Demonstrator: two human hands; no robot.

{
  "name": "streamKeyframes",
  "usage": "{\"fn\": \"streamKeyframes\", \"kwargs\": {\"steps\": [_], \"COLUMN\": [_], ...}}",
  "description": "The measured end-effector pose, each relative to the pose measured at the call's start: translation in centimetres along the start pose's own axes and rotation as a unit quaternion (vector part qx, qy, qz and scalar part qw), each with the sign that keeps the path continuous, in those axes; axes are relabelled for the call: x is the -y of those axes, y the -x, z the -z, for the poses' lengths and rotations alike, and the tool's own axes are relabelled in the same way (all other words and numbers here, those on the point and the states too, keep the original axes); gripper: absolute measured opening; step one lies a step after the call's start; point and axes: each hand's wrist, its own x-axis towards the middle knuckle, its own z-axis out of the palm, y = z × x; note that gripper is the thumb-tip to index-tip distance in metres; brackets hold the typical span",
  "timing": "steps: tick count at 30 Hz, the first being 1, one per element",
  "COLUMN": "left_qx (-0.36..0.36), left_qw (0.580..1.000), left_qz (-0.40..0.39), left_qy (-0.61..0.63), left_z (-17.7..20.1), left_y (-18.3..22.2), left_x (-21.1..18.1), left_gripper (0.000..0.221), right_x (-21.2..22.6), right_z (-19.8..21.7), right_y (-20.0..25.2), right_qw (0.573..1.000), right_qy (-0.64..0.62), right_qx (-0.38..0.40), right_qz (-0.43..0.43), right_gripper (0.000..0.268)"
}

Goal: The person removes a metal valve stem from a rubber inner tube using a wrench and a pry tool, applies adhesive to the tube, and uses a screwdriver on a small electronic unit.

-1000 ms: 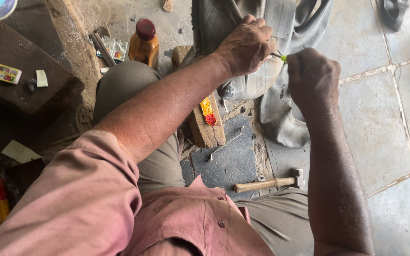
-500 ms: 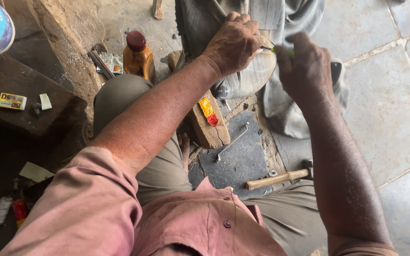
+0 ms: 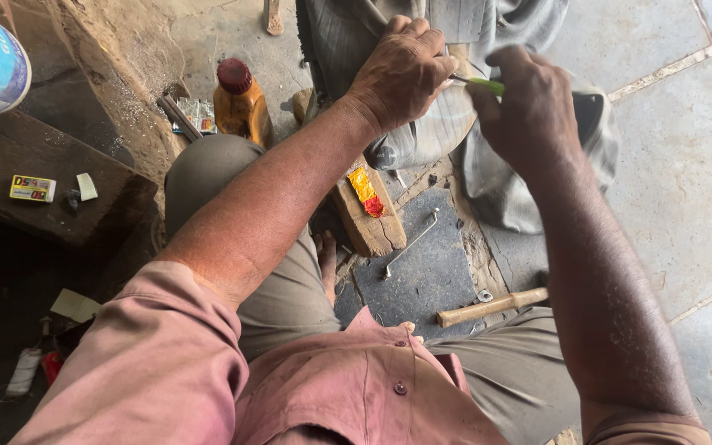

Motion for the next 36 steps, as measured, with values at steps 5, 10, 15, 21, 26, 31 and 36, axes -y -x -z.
{"fn": "streamKeyframes", "kwargs": {"steps": [5,10,15,21,26,31,36], "left_qx": [-0.03,-0.024,-0.018,-0.024,-0.025,-0.011,-0.044], "left_qw": [0.999,0.999,1.0,0.999,0.999,0.999,0.998], "left_qz": [-0.022,-0.02,-0.008,-0.009,-0.011,-0.004,-0.009], "left_qy": [-0.036,-0.025,-0.023,-0.028,-0.027,-0.032,-0.036], "left_z": [-0.5,-0.5,-0.4,-0.8,-0.8,-0.8,-0.8], "left_y": [0.0,0.0,0.2,0.1,0.1,0.2,0.0], "left_x": [0.2,0.2,0.0,0.2,0.2,0.3,0.2], "left_gripper": [0.008,0.006,0.006,0.005,0.008,0.007,0.006], "right_x": [0.8,1.4,1.8,1.9,2.2,2.5,1.5], "right_z": [0.6,0.6,0.5,-0.1,0.2,0.4,0.8], "right_y": [-0.5,-1.8,-1.8,-2.4,-1.7,-1.2,-1.7], "right_qw": [0.998,0.975,0.98,0.956,0.963,0.945,0.977], "right_qy": [0.046,0.164,0.171,0.248,0.243,0.304,0.173], "right_qx": [-0.005,0.147,0.101,0.151,0.084,0.053,0.124], "right_qz": [0.033,-0.037,0.031,0.038,0.081,0.108,-0.018], "right_gripper": [0.012,0.026,0.019,0.01,0.009,0.009,0.014]}}
